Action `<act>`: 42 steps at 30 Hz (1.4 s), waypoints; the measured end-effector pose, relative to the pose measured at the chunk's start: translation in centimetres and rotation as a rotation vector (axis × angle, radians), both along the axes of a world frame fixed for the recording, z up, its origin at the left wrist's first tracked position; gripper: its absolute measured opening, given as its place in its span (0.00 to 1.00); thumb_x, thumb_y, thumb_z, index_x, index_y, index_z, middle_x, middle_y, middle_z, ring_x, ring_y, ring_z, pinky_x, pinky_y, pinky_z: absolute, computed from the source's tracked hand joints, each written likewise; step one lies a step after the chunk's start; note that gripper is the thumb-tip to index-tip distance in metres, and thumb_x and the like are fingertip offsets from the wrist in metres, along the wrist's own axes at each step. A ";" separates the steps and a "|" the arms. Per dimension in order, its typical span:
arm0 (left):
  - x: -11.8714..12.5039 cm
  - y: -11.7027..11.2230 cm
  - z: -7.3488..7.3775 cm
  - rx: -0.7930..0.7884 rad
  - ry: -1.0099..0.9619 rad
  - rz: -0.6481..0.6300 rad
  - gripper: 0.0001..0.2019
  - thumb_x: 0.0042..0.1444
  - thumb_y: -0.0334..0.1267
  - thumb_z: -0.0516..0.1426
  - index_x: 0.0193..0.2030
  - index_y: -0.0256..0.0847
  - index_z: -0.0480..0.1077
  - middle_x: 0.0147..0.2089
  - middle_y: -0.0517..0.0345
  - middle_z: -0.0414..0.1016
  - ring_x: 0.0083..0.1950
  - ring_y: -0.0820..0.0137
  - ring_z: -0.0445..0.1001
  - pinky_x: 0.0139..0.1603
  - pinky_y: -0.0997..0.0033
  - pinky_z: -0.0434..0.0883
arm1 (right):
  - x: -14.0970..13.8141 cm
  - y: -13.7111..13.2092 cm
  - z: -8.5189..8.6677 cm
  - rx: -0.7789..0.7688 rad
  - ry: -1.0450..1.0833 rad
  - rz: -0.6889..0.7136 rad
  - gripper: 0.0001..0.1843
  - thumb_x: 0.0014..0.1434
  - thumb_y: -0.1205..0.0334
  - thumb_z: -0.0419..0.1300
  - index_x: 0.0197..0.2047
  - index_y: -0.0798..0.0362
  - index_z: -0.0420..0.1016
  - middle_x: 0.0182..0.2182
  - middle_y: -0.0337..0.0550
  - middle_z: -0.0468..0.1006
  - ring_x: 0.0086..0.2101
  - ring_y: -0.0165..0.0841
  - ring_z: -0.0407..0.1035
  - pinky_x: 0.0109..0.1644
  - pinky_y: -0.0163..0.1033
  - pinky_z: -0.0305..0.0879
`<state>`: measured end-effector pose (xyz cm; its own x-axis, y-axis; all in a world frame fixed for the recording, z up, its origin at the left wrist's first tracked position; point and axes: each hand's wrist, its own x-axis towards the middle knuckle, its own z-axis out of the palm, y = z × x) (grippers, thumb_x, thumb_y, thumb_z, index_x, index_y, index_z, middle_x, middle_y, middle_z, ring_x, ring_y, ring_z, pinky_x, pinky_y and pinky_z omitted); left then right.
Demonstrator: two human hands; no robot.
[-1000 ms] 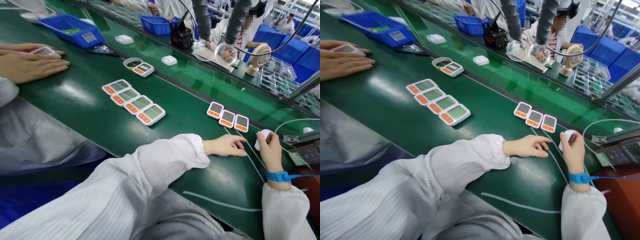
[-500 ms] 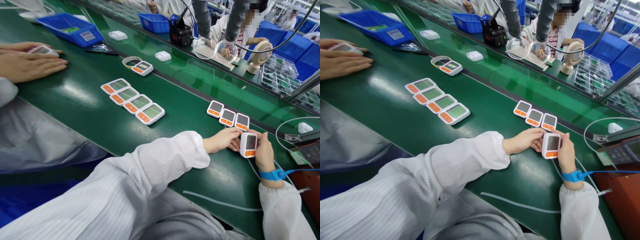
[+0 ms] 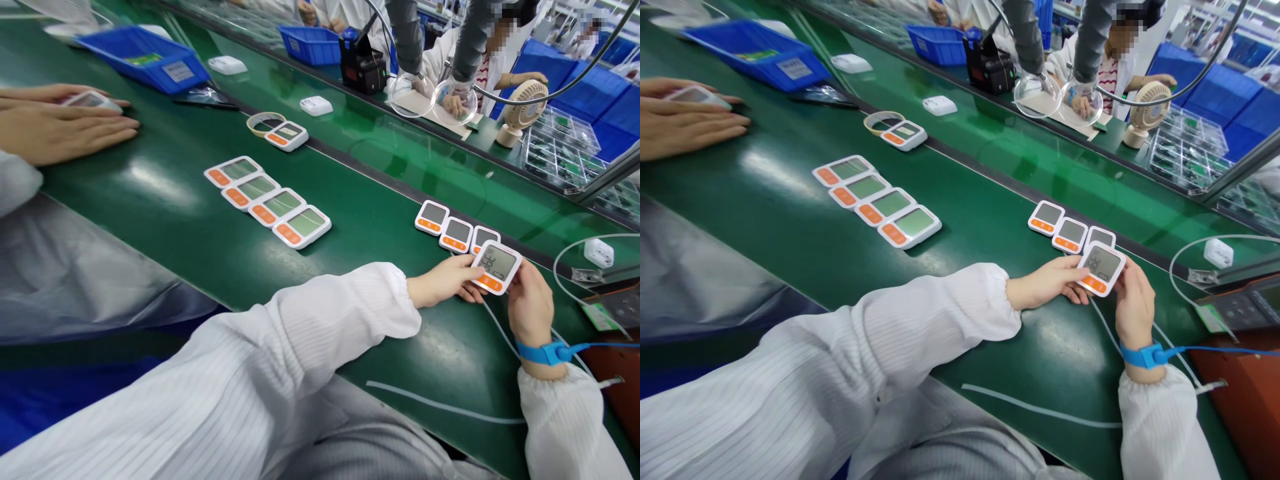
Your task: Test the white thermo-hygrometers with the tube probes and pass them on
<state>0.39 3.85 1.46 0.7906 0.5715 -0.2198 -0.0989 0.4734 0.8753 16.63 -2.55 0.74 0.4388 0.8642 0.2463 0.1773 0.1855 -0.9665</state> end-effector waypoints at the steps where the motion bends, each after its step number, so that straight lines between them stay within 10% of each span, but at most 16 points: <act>1: -0.1 0.4 0.1 -0.009 -0.009 -0.003 0.05 0.69 0.36 0.52 0.45 0.36 0.65 0.34 0.55 0.77 0.27 0.76 0.77 0.29 0.79 0.71 | 0.2 0.0 -0.1 -0.006 -0.025 0.029 0.24 0.63 0.47 0.61 0.55 0.54 0.75 0.52 0.52 0.78 0.51 0.45 0.74 0.55 0.50 0.71; 22: -0.3 0.7 -0.2 0.174 -0.015 -0.005 0.17 0.55 0.28 0.64 0.49 0.35 0.65 0.35 0.59 0.76 0.27 0.78 0.75 0.29 0.77 0.74 | 0.6 -0.3 0.6 -0.062 -0.944 -0.054 0.24 0.61 0.62 0.49 0.58 0.53 0.72 0.46 0.51 0.78 0.40 0.43 0.72 0.43 0.45 0.69; 29: -0.4 0.9 0.1 0.237 0.024 0.037 0.16 0.55 0.28 0.63 0.49 0.35 0.65 0.33 0.61 0.74 0.27 0.78 0.74 0.27 0.77 0.72 | 1.2 -0.1 0.3 -0.133 -1.111 -0.029 0.11 0.59 0.62 0.49 0.32 0.52 0.72 0.33 0.53 0.77 0.41 0.49 0.68 0.48 0.51 0.65; 42: -2.6 5.9 0.6 0.479 -0.064 0.496 0.21 0.53 0.34 0.64 0.53 0.37 0.65 0.35 0.61 0.74 0.25 0.79 0.68 0.26 0.77 0.67 | 1.3 -0.4 -0.4 -0.249 -1.012 0.042 0.20 0.64 0.50 0.50 0.39 0.52 0.79 0.29 0.44 0.79 0.27 0.39 0.72 0.35 0.41 0.63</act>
